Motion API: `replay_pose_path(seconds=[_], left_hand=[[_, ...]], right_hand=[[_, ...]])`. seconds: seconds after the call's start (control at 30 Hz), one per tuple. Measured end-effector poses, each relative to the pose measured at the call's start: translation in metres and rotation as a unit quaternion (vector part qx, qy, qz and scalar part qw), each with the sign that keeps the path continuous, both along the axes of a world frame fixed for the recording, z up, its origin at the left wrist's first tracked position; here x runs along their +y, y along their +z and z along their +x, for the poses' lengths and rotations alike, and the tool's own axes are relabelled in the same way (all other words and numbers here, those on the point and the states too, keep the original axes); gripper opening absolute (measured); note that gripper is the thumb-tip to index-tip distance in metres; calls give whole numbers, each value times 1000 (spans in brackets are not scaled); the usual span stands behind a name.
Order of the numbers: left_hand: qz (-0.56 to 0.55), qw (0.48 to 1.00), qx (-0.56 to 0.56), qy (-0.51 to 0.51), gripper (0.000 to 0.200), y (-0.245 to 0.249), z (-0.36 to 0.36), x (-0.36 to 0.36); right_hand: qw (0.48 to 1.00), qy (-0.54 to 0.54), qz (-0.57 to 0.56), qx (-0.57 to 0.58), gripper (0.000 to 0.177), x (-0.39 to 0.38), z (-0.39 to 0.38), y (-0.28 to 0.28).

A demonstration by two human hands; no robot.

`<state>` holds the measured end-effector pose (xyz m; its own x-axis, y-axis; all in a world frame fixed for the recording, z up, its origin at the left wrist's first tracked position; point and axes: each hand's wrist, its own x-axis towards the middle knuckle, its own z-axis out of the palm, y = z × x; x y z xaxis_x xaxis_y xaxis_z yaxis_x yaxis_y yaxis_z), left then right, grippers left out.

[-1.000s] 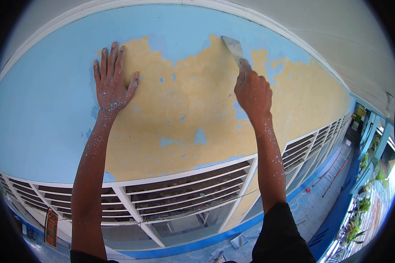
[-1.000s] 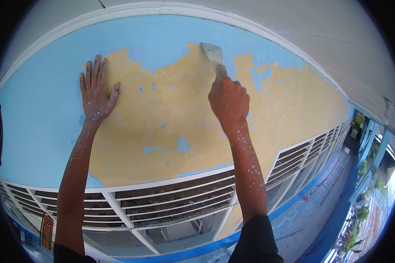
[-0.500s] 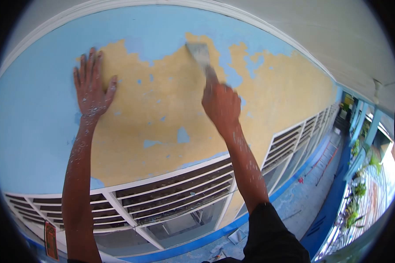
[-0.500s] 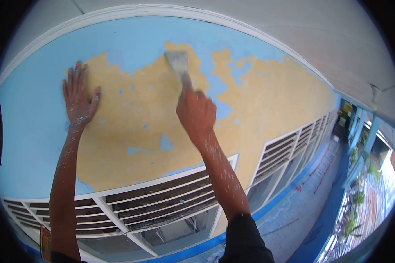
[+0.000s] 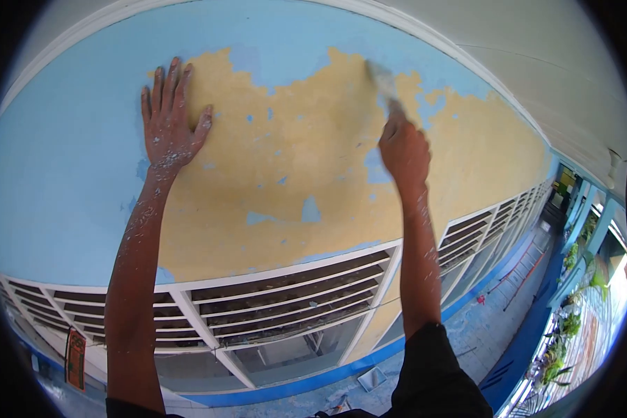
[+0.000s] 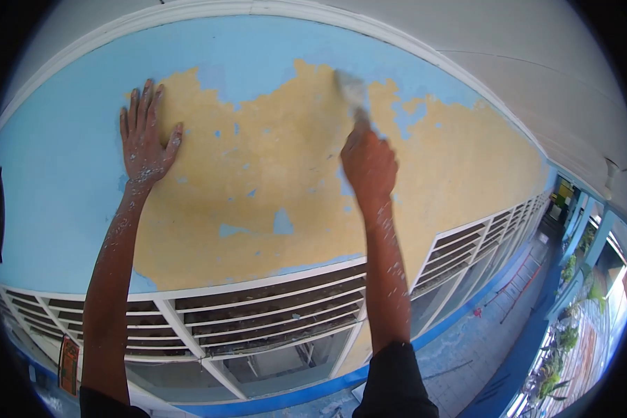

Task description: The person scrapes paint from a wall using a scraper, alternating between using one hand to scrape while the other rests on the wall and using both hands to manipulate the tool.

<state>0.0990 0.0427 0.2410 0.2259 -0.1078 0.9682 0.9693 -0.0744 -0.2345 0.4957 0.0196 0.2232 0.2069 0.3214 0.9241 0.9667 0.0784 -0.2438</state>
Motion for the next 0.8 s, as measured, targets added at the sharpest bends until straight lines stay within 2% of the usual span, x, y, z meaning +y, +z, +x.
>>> replay_pose_path(seconds=[0.1, 0.13, 0.2, 0.27, 0.33, 0.53, 0.63, 0.8], left_hand=[[3, 1000, -7, -21, 74, 0, 0, -1], [6, 1000, -25, -12, 74, 1, -1, -1], [11, 998, -62, 1, 74, 0, 0, -1], [17, 997, -73, 5, 75, 0, 0, -1], [17, 997, -81, 11, 76, 0, -1, 0], [-4, 998, -62, 1, 77, -3, -6, -5], [-13, 999, -37, 2, 77, -9, -14, -10], [-30, 998, -46, 7, 77, -10, -13, -12]], right_hand=[[999, -16, 28, 34, 38, 16, 8, 29], [999, 22, 15, 23, 37, -4, -6, 30], [996, 31, 62, -60, 41, -9, -21, -5], [989, -1, 1, -146, 48, -26, -45, -59], [981, 60, 0, -183, 55, -48, -70, -97], [978, 91, 44, -181, 59, -49, -105, -65], [979, 83, 17, -183, 61, -56, -95, -88], [978, 66, 29, -194, 65, -54, -99, -64]])
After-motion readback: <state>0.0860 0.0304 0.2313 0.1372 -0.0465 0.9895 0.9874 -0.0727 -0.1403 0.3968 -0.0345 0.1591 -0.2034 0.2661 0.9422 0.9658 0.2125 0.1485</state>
